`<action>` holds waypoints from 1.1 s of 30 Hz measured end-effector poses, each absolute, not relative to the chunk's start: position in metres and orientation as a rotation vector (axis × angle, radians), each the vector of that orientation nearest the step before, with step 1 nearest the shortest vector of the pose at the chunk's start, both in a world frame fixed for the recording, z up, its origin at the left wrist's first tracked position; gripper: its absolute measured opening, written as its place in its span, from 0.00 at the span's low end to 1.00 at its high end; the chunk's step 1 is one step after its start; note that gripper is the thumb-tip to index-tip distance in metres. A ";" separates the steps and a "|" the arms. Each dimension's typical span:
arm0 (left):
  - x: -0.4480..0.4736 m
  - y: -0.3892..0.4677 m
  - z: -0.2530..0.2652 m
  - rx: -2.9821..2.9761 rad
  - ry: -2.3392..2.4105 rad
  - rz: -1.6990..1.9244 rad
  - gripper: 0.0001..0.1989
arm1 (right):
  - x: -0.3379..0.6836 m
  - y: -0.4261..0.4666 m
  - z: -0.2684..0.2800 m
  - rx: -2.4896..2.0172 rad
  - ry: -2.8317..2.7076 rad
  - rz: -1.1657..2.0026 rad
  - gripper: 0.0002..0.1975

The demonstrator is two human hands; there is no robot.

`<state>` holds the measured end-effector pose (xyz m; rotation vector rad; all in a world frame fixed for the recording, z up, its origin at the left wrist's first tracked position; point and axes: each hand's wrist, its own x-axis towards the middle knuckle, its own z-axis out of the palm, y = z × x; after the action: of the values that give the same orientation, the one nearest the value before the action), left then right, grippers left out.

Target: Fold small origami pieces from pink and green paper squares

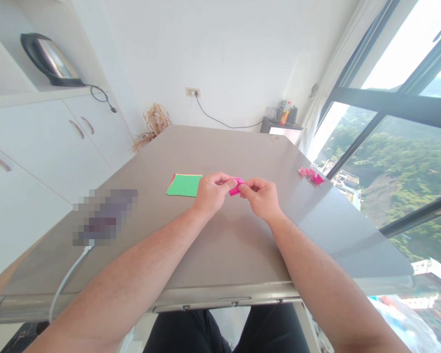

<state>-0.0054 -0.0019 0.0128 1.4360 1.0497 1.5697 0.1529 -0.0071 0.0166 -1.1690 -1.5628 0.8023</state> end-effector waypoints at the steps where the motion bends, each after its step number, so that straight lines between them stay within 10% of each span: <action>1: -0.005 -0.002 0.013 1.436 1.045 1.571 0.06 | 0.153 -0.007 0.016 -1.164 -1.561 0.799 0.11; 33: 0.000 -0.005 0.009 1.325 0.942 1.570 0.10 | 0.148 -0.012 0.016 -1.081 -1.538 0.572 0.10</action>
<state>0.0004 -0.0046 0.0091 1.3249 0.9417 1.5704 0.1479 -0.0122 0.0158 -1.0805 -1.5385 0.5719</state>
